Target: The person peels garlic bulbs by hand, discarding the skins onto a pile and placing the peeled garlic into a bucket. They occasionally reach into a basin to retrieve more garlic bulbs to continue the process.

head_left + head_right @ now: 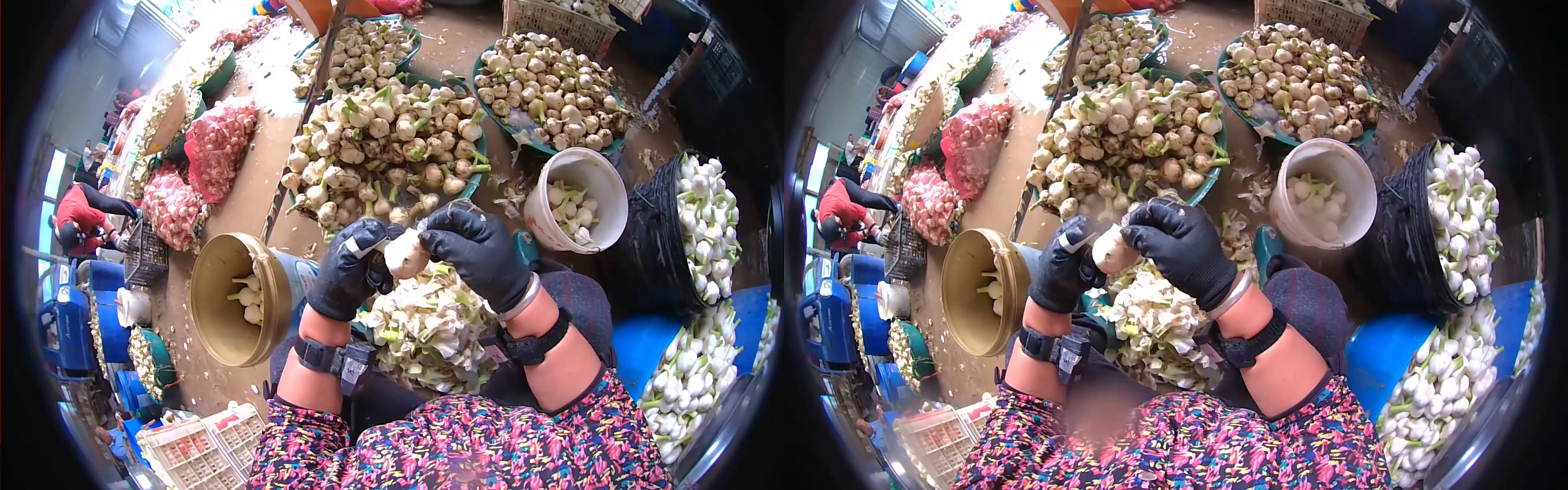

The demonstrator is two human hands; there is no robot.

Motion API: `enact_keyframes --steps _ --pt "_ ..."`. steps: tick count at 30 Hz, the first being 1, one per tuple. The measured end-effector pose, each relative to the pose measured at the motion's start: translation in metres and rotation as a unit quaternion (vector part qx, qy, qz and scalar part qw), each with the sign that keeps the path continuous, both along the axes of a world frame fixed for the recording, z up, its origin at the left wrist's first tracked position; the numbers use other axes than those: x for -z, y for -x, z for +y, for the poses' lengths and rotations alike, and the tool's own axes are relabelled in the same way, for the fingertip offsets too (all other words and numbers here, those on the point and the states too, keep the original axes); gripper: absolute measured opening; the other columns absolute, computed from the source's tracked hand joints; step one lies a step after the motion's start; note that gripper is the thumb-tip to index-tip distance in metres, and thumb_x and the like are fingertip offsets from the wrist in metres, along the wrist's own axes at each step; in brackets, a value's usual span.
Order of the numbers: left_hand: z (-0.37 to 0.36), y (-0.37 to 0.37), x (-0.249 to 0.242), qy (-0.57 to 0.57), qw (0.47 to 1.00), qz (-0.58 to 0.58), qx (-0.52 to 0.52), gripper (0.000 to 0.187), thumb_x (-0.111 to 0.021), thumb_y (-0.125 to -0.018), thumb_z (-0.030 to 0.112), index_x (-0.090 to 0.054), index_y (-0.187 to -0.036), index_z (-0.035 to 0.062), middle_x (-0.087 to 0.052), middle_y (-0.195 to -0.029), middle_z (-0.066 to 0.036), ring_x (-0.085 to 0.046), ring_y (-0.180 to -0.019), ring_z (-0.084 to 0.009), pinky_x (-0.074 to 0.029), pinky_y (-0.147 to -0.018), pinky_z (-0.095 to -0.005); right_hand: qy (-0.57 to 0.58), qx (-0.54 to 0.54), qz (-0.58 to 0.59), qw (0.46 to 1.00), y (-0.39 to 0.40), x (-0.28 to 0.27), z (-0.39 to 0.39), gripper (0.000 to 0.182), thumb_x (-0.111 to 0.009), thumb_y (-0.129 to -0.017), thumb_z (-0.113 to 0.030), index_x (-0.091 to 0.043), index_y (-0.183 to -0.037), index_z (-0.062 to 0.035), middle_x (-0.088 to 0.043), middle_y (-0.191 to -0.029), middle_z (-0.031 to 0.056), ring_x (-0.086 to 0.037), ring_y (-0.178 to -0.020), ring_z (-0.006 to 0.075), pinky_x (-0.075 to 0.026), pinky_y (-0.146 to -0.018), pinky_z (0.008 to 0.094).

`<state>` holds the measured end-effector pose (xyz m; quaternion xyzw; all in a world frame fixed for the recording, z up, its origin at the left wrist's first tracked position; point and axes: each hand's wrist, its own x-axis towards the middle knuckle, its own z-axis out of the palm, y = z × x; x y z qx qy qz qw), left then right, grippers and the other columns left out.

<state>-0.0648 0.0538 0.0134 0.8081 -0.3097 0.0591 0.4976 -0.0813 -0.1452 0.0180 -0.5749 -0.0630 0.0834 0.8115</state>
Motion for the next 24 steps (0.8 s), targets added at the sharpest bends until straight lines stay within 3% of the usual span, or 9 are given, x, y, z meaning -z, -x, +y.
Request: enact_keyframes --steps 7,9,10,11,16,19,21,22,24 --pt "-0.007 0.001 -0.005 -0.05 0.996 -0.059 -0.041 0.032 -0.062 -0.069 0.001 -0.06 -0.1 -0.002 -0.059 -0.081 -0.01 -0.058 -0.071 -0.0228 -0.047 -0.062 -0.0318 0.32 0.102 -0.391 0.857 0.009 -0.006 0.01 0.009 -0.055 -0.075 -0.011 -0.054 -0.079 -0.0041 -0.051 -0.073 0.0162 -0.053 -0.07 0.0349 -0.042 -0.062 0.0439" --pt "-0.001 0.002 -0.005 -0.033 0.996 -0.022 -0.077 0.029 -0.06 -0.074 0.005 -0.059 -0.103 -0.0017 -0.06 -0.081 -0.008 -0.057 -0.069 -0.0199 -0.047 -0.06 -0.0314 0.349 -0.003 -0.324 0.879 0.016 -0.004 0.007 0.011 -0.056 -0.075 -0.013 -0.055 -0.081 -0.0042 -0.052 -0.073 0.0159 -0.053 -0.07 0.0358 -0.043 -0.061 0.0438" --pt "0.006 -0.001 0.003 0.237 0.935 0.254 -0.071 0.029 -0.056 -0.08 0.009 -0.058 -0.106 -0.0012 -0.06 -0.082 -0.007 -0.055 -0.066 -0.0169 -0.046 -0.056 -0.0293 0.258 0.014 -0.214 0.942 0.014 -0.001 0.0 0.011 -0.056 -0.079 -0.014 -0.055 -0.085 -0.0037 -0.055 -0.076 0.0136 -0.056 -0.068 0.0305 -0.045 -0.061 0.0394" --pt "0.007 -0.003 -0.001 0.472 0.731 0.49 -0.054 0.029 -0.052 -0.085 0.013 -0.056 -0.11 -0.0007 -0.06 -0.082 -0.006 -0.054 -0.063 -0.0139 -0.045 -0.053 -0.0272 0.161 0.029 -0.1 0.981 0.01 0.001 -0.009 0.013 -0.055 -0.083 -0.014 -0.056 -0.088 -0.0031 -0.058 -0.078 0.0113 -0.059 -0.067 0.0253 -0.048 -0.061 0.0349" --pt "0.048 -0.007 0.002 0.492 0.776 0.355 -0.171 0.027 -0.052 -0.084 0.01 -0.055 -0.108 -0.0009 -0.06 -0.084 -0.008 -0.057 -0.063 -0.0169 -0.05 -0.055 -0.028 -0.086 0.077 0.044 0.992 -0.001 -0.027 -0.048 0.01 -0.05 -0.085 -0.01 -0.054 -0.088 -0.0013 -0.06 -0.078 0.0082 -0.058 -0.066 0.0132 -0.049 -0.059 0.0261" --pt "0.11 0.002 -0.041 0.204 0.935 0.075 -0.28 0.024 -0.049 -0.088 0.004 -0.06 -0.109 0.0041 -0.061 -0.083 -0.006 -0.057 -0.07 -0.0141 -0.05 -0.061 -0.0253 0.235 -0.033 -0.062 0.969 0.001 -0.007 -0.04 0.01 -0.052 -0.072 -0.004 -0.055 -0.081 -0.0019 -0.058 -0.064 0.008 -0.059 -0.061 0.0178 -0.047 -0.058 0.0301" --pt "0.178 -0.001 -0.046 0.103 0.924 0.023 -0.368 0.015 -0.054 -0.084 0.007 -0.062 -0.094 -0.0009 -0.061 -0.085 -0.006 -0.056 -0.074 -0.0153 -0.046 -0.071 -0.026 0.344 -0.095 -0.062 0.932 0.007 0.003 -0.032 0.011 -0.055 -0.068 -0.007 -0.057 -0.078 -0.0022 -0.058 -0.064 0.014 -0.06 -0.063 0.0259 -0.047 -0.061 0.0351" --pt "0.187 0.002 -0.059 -0.215 0.882 -0.06 -0.414 0.011 -0.058 -0.082 0.005 -0.064 -0.089 -0.0015 -0.059 -0.079 -0.007 -0.055 -0.071 -0.0171 -0.045 -0.069 -0.0287 0.35 -0.137 -0.061 0.925 0.008 0.006 -0.029 0.012 -0.056 -0.068 -0.009 -0.058 -0.077 -0.0027 -0.059 -0.067 0.0155 -0.06 -0.065 0.0291 -0.047 -0.062 0.0369" --pt "0.185 -0.005 -0.055 -0.23 0.899 -0.06 -0.368 0.011 -0.06 -0.079 0.004 -0.065 -0.087 -0.0017 -0.059 -0.075 -0.009 -0.055 -0.071 -0.0188 -0.044 -0.069 -0.0299 0.455 -0.225 -0.04 0.861 0.006 0.001 -0.026 0.017 -0.057 -0.068 -0.014 -0.061 -0.082 -0.0049 -0.062 -0.076 0.0167 -0.06 -0.072 0.0335 -0.047 -0.068 0.0409"
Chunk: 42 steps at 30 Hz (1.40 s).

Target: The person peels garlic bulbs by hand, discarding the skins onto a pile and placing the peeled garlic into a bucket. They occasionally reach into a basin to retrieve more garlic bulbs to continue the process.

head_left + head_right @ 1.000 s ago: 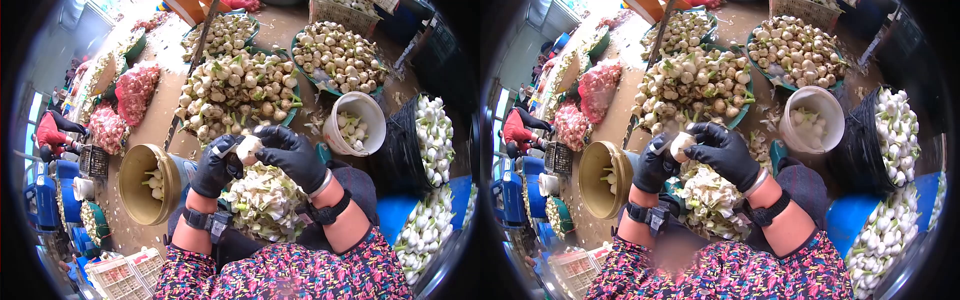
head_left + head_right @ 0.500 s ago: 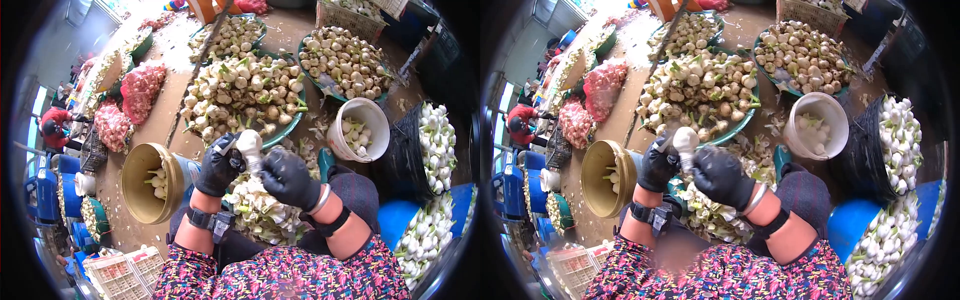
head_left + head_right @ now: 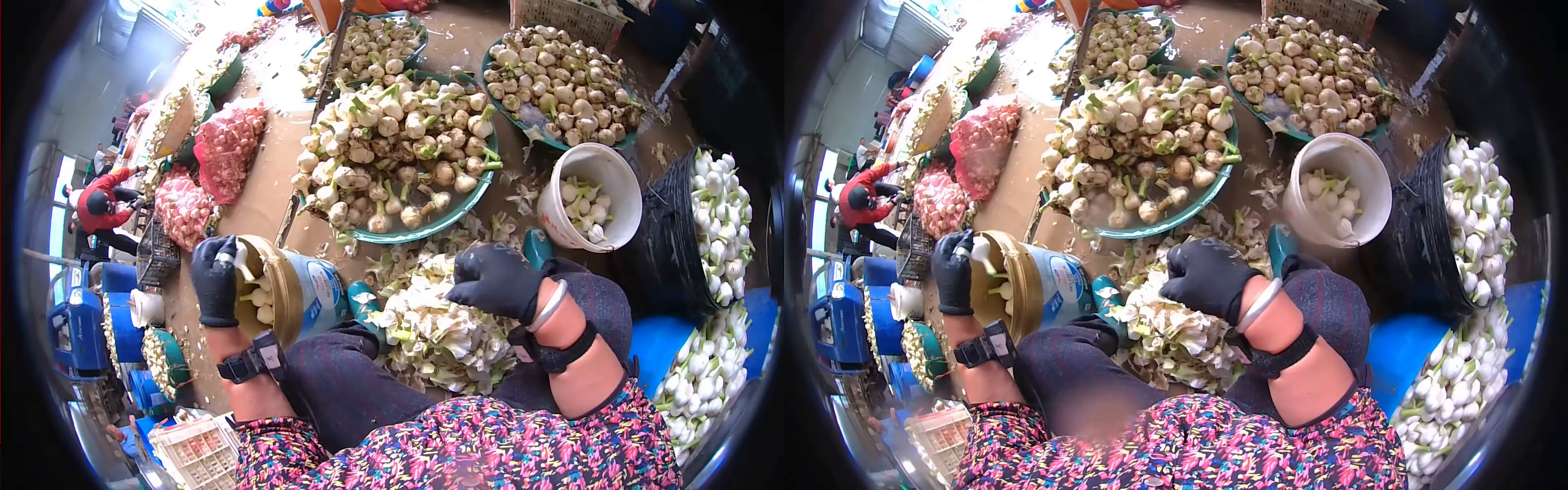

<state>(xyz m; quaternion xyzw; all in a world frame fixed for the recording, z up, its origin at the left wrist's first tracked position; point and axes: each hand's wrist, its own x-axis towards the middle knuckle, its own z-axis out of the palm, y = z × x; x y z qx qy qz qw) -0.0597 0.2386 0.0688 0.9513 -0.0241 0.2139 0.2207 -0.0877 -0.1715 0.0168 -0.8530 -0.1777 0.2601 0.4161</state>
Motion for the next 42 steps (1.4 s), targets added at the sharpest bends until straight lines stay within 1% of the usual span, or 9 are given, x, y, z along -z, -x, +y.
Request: enact_keyframes --steps 5,13,17,22,27,28,30,33,42 --pt "-0.118 -0.052 0.078 0.161 0.938 0.211 0.224 0.021 -0.057 -0.072 -0.001 -0.065 -0.091 -0.0004 -0.065 -0.084 -0.011 -0.062 -0.079 -0.0221 -0.047 -0.074 -0.0306 -0.073 0.055 -0.04 0.995 0.006 0.005 0.017 0.018 -0.052 -0.072 -0.015 -0.061 -0.085 -0.0068 -0.062 -0.083 0.0175 -0.059 -0.082 0.0345 -0.047 -0.073 0.0421" --pt "-0.208 -0.116 0.272 -0.116 0.906 0.341 0.221 0.048 -0.052 -0.078 0.024 -0.048 -0.124 0.012 -0.053 -0.12 -0.019 -0.055 -0.104 -0.0349 -0.043 -0.089 -0.045 -0.084 0.092 -0.145 0.982 -0.007 0.03 0.017 0.052 -0.052 -0.071 -0.013 -0.051 -0.122 -0.0103 -0.06 -0.098 0.0228 -0.057 -0.09 0.0377 -0.045 -0.083 0.0445" --pt "-0.209 -0.125 0.231 -0.214 0.863 0.431 0.151 0.047 -0.059 -0.075 0.036 -0.055 -0.117 0.0152 -0.058 -0.113 -0.017 -0.057 -0.102 -0.0342 -0.044 -0.089 -0.0444 -0.094 0.127 -0.123 0.98 -0.011 0.032 0.014 0.044 -0.054 -0.076 -0.023 -0.056 -0.114 -0.0035 -0.06 -0.093 0.0236 -0.058 -0.086 0.0385 -0.046 -0.076 0.0447" --pt "-0.169 -0.118 0.218 0.175 0.88 0.435 0.08 0.031 -0.07 -0.072 0.024 -0.065 -0.099 0.0083 -0.066 -0.09 -0.01 -0.062 -0.082 -0.021 -0.048 -0.075 -0.0322 -0.098 0.148 -0.13 0.976 -0.013 0.033 0.019 0.046 -0.058 -0.076 -0.026 -0.054 -0.115 -0.0023 -0.06 -0.096 0.0238 -0.058 -0.089 0.0383 -0.046 -0.078 0.0433" --pt "-0.185 -0.065 0.104 0.609 0.658 0.423 0.132 0.02 -0.063 -0.08 0.008 -0.061 -0.1 0.0072 -0.061 -0.081 -0.003 -0.058 -0.073 -0.0125 -0.045 -0.061 -0.0261 -0.171 0.186 -0.172 0.952 -0.017 0.035 0.037 0.086 -0.07 -0.072 -0.033 -0.023 -0.138 -0.0029 -0.034 -0.134 0.0272 -0.035 -0.124 0.0418 -0.031 -0.102 0.0424" --pt "-0.192 -0.047 0.081 0.522 0.743 0.365 0.205 0.021 -0.06 -0.083 0.012 -0.06 -0.103 0.0034 -0.062 -0.086 -0.003 -0.057 -0.074 -0.0105 -0.045 -0.063 -0.0242 -0.184 0.174 -0.164 0.954 -0.018 0.035 0.043 0.094 -0.073 -0.071 -0.032 -0.016 -0.14 -0.0042 -0.023 -0.141 0.024 -0.022 -0.131 0.0412 -0.022 -0.107 0.0427" --pt "-0.189 -0.021 0.059 0.358 0.84 0.31 0.266 0.023 -0.056 -0.087 0.017 -0.06 -0.102 -0.0009 -0.063 -0.089 -0.004 -0.056 -0.081 -0.0092 -0.046 -0.069 -0.0232 -0.224 0.205 -0.202 0.931 -0.016 0.038 0.052 0.08 -0.073 -0.072 -0.029 -0.031 -0.135 -0.0026 -0.039 -0.13 0.0239 -0.038 -0.123 0.0358 -0.032 -0.102 0.0407" --pt "-0.181 0.001 0.062 0.551 0.747 0.306 0.212 0.023 -0.057 -0.085 0.017 -0.06 -0.099 -0.0009 -0.063 -0.088 -0.004 -0.057 -0.081 -0.0098 -0.046 -0.071 -0.0237 -0.479 0.228 -0.018 0.847 -0.006 0.031 0.062 0.067 -0.075 -0.071 -0.011 -0.043 -0.128 0.0012 -0.053 -0.12 0.0134 -0.054 -0.105 0.0167 -0.044 -0.091 0.0308" --pt "-0.182 0.01 0.034 0.497 0.786 0.283 0.234 0.02 -0.057 -0.077 0.007 -0.061 -0.093 -0.0039 -0.062 -0.085 -0.007 -0.059 -0.075 -0.0142 -0.048 -0.071 -0.0262 -0.547 0.234 0.071 0.801 -0.007 0.025 0.058 0.063 -0.066 -0.078 -0.001 -0.035 -0.133 0.001 -0.053 -0.118 0.0096 -0.054 -0.103 0.0162 -0.047 -0.089 0.0308"
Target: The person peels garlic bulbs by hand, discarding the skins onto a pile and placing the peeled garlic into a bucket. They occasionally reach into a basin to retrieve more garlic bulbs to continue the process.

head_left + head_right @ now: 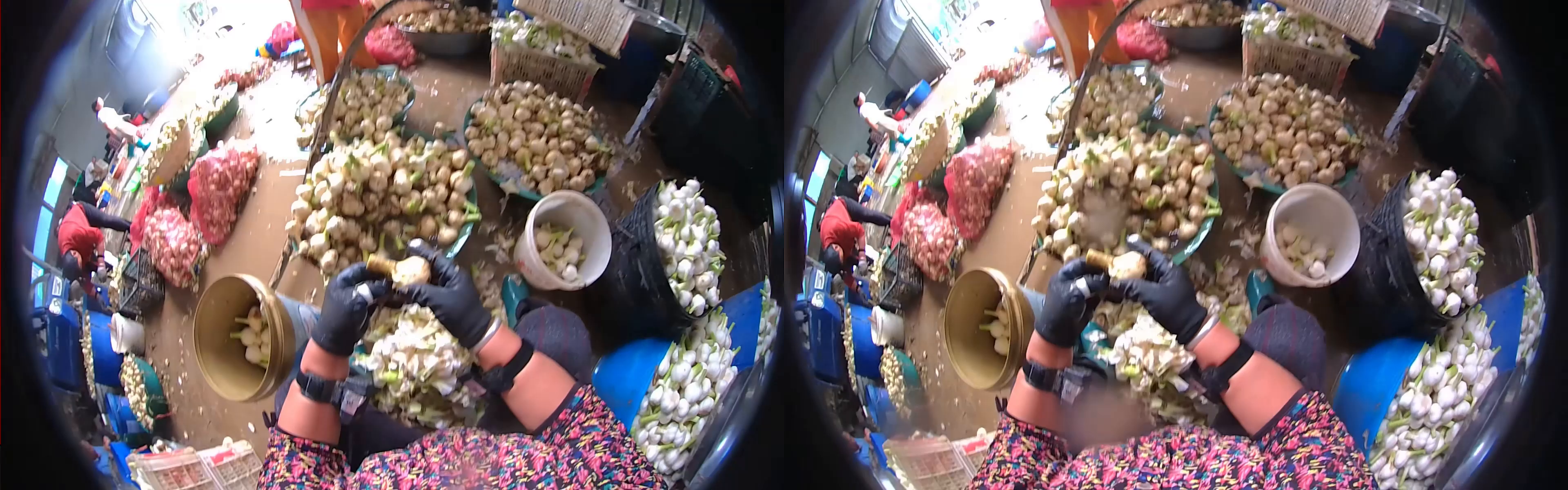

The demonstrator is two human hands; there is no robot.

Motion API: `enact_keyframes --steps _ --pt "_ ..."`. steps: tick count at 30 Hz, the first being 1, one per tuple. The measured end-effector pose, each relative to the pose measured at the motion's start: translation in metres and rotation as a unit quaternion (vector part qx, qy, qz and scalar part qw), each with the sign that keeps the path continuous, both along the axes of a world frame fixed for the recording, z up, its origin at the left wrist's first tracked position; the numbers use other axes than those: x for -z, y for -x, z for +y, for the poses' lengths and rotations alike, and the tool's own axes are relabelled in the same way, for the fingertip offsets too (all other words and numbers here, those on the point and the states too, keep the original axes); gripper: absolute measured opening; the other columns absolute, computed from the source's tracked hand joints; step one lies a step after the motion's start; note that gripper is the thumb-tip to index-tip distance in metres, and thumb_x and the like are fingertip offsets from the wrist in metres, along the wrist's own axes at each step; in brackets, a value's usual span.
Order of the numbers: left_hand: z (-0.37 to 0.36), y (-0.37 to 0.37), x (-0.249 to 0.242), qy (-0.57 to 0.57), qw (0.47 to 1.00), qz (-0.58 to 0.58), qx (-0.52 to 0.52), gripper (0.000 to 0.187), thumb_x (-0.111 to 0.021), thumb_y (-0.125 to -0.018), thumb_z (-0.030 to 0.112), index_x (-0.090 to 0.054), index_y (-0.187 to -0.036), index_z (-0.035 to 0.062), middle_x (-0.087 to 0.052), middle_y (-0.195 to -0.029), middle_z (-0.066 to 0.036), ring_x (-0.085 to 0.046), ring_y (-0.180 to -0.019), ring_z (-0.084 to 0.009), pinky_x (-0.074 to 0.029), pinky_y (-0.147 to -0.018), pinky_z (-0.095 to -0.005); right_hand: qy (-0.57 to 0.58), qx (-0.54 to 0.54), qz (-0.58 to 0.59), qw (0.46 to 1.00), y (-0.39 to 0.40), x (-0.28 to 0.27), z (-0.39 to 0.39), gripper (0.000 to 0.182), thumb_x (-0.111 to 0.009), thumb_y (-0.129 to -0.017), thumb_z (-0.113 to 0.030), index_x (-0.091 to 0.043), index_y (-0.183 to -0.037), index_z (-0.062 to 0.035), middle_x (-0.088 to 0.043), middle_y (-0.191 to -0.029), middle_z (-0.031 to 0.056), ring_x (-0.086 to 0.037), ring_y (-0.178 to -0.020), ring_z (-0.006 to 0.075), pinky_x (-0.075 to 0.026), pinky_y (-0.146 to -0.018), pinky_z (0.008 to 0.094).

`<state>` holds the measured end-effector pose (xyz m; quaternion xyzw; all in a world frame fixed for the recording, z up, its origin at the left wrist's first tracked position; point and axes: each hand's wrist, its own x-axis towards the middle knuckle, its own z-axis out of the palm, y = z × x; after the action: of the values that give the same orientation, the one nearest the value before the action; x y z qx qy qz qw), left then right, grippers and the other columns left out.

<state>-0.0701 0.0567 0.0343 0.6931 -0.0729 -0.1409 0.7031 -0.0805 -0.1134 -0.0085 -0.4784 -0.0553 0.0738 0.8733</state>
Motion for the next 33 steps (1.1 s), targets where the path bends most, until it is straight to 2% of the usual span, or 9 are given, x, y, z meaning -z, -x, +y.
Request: enact_keyframes --steps 9,10,11,12,19,21,25,31,33 --pt "0.007 -0.015 0.01 -0.246 0.85 -0.464 0.039 0.021 -0.055 -0.083 0.0 -0.057 -0.104 -0.0025 -0.059 -0.1 -0.012 -0.06 -0.083 -0.0188 -0.05 -0.071 -0.029 0.204 0.081 -0.137 0.966 -0.011 -0.002 -0.003 0.063 -0.075 -0.07 -0.007 -0.045 -0.125 -0.0009 -0.05 -0.122 0.011 -0.05 -0.11 0.0199 -0.043 -0.094 0.0327" --pt "0.003 -0.014 0.013 -0.029 0.983 -0.178 0.016 0.022 -0.055 -0.082 -0.001 -0.056 -0.104 -0.0025 -0.059 -0.1 -0.012 -0.06 -0.085 -0.0183 -0.05 -0.07 -0.029 0.266 0.108 -0.206 0.935 -0.012 -0.007 -0.003 0.06 -0.076 -0.068 -0.013 -0.049 -0.121 -0.0015 -0.053 -0.116 0.0136 -0.051 -0.107 0.0248 -0.042 -0.093 0.0353" --pt "-0.001 -0.012 0.017 0.193 0.972 0.134 -0.011 0.023 -0.055 -0.082 -0.002 -0.056 -0.105 -0.0025 -0.059 -0.1 -0.012 -0.06 -0.086 -0.0178 -0.051 -0.069 -0.029 0.326 0.134 -0.273 0.895 -0.011 -0.009 -0.003 0.057 -0.077 -0.066 -0.019 -0.054 -0.116 -0.0022 -0.055 -0.109 0.0163 -0.051 -0.103 0.0297 -0.04 -0.092 0.0379" --pt "0.0 -0.012 0.029 0.019 0.999 -0.029 -0.004 0.019 -0.056 -0.084 0.003 -0.057 -0.101 -0.0033 -0.06 -0.098 -0.009 -0.059 -0.084 -0.0138 -0.049 -0.07 -0.0269 0.332 0.139 -0.277 0.891 -0.01 -0.01 -0.001 0.056 -0.076 -0.066 -0.02 -0.055 -0.115 -0.0033 -0.055 -0.108 0.0177 -0.051 -0.103 0.033 -0.04 -0.091 0.0398" --pt "0.003 -0.003 0.019 0.029 0.999 0.01 0.013 0.019 -0.059 -0.081 0.004 -0.058 -0.097 -0.0052 -0.063 -0.086 -0.008 -0.061 -0.077 -0.0154 -0.05 -0.066 -0.0264 0.348 0.112 -0.314 0.876 -0.006 -0.01 -0.007 0.055 -0.075 -0.069 -0.015 -0.052 -0.118 -0.0021 -0.057 -0.109 0.015 -0.055 -0.101 0.0276 -0.043 -0.089 0.0371" --pt "0.01 -0.001 0.037 0.032 0.998 0.048 0.005 0.019 -0.054 -0.081 0.007 -0.058 -0.096 -0.0036 -0.06 -0.09 -0.007 -0.06 -0.072 -0.0152 -0.05 -0.064 -0.0263 -0.053 -0.024 0.01 0.998 -0.002 -0.006 -0.002 0.054 -0.07 -0.074 -0.004 -0.047 -0.123 -0.0004 -0.058 -0.108 0.0109 -0.058 -0.097 0.0188 -0.048 -0.085 0.0318" --pt "-0.01 0.005 0.008 0.136 0.983 0.1 -0.079 0.029 -0.056 -0.084 0.013 -0.055 -0.107 -0.0059 -0.062 -0.09 -0.008 -0.062 -0.08 -0.0156 -0.051 -0.067 -0.0273 -0.022 -0.006 0.036 0.999 -0.01 -0.01 -0.012 0.057 -0.067 -0.075 0.003 -0.042 -0.127 0.0003 -0.058 -0.107 0.0092 -0.058 -0.094 0.0147 -0.05 -0.082 0.0284" --pt "-0.009 -0.002 0.01 -0.019 0.997 -0.019 -0.067 0.033 -0.055 -0.086 0.011 -0.052 -0.115 -0.0052 -0.062 -0.095 -0.006 -0.06 -0.082 -0.0117 -0.049 -0.076 -0.0255 -0.047 -0.022 0.021 0.998 -0.002 -0.004 0.0 0.051 -0.064 -0.078 0.003 -0.044 -0.125 -0.001 -0.059 -0.108 0.0093 -0.059 -0.094 0.0141 -0.05 -0.082 0.0281" --pt "-0.011 -0.002 0.008 0.118 0.986 0.08 -0.093 0.023 -0.06 -0.081 0.01 -0.057 -0.101 -0.0014 -0.06 -0.087 -0.004 -0.056 -0.075 -0.0116 -0.045 -0.067 -0.0228 -0.049 -0.021 0.063 0.997 -0.005 -0.004 -0.003 0.049 -0.064 -0.079 -0.001 -0.045 -0.124 -0.0012 -0.06 -0.104 0.0085 -0.059 -0.091 0.0139 -0.05 -0.08 0.0274"
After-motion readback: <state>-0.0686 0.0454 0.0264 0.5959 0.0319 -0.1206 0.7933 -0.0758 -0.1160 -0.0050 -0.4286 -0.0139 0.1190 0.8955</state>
